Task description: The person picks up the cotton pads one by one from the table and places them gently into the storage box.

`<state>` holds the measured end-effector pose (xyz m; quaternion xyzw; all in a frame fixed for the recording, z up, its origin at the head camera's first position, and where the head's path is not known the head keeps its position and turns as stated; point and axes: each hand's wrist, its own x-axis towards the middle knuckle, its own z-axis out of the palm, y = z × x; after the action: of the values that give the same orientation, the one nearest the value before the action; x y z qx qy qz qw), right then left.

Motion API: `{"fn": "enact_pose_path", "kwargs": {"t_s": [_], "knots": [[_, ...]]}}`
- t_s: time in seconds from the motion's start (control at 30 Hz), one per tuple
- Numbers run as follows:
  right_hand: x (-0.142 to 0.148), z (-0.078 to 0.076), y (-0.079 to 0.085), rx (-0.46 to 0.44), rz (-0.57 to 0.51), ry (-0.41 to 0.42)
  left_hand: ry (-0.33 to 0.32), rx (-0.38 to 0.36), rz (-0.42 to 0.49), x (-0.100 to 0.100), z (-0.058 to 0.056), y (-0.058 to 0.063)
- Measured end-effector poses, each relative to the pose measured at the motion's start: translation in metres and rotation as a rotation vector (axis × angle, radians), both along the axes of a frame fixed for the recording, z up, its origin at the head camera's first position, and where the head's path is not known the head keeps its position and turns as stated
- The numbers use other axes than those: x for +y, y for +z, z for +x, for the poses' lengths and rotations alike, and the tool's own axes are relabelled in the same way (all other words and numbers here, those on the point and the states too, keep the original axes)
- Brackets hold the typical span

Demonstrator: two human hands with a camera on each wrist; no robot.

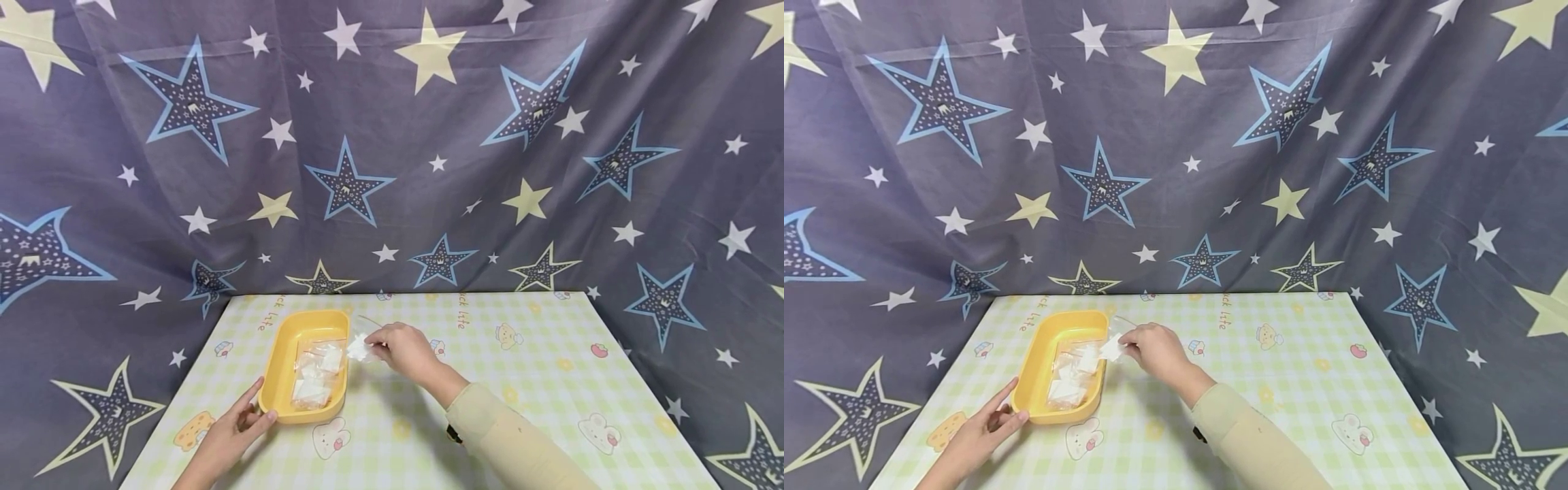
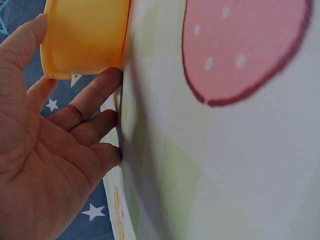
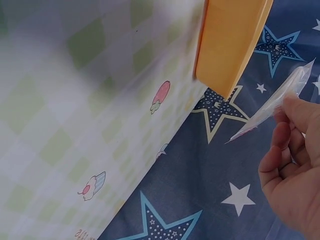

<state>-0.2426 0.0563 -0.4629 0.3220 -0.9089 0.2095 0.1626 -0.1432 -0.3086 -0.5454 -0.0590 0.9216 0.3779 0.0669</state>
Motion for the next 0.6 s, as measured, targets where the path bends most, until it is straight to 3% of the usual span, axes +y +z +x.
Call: {"fn": "enact_pose_path", "kwargs": {"t_s": [0.6], "knots": [[-0.029, 0.009, 0.001, -0.020, -0.014, 0.017, -0.003, 0.015, -0.004, 0.000, 0.001, -0.001]]}}
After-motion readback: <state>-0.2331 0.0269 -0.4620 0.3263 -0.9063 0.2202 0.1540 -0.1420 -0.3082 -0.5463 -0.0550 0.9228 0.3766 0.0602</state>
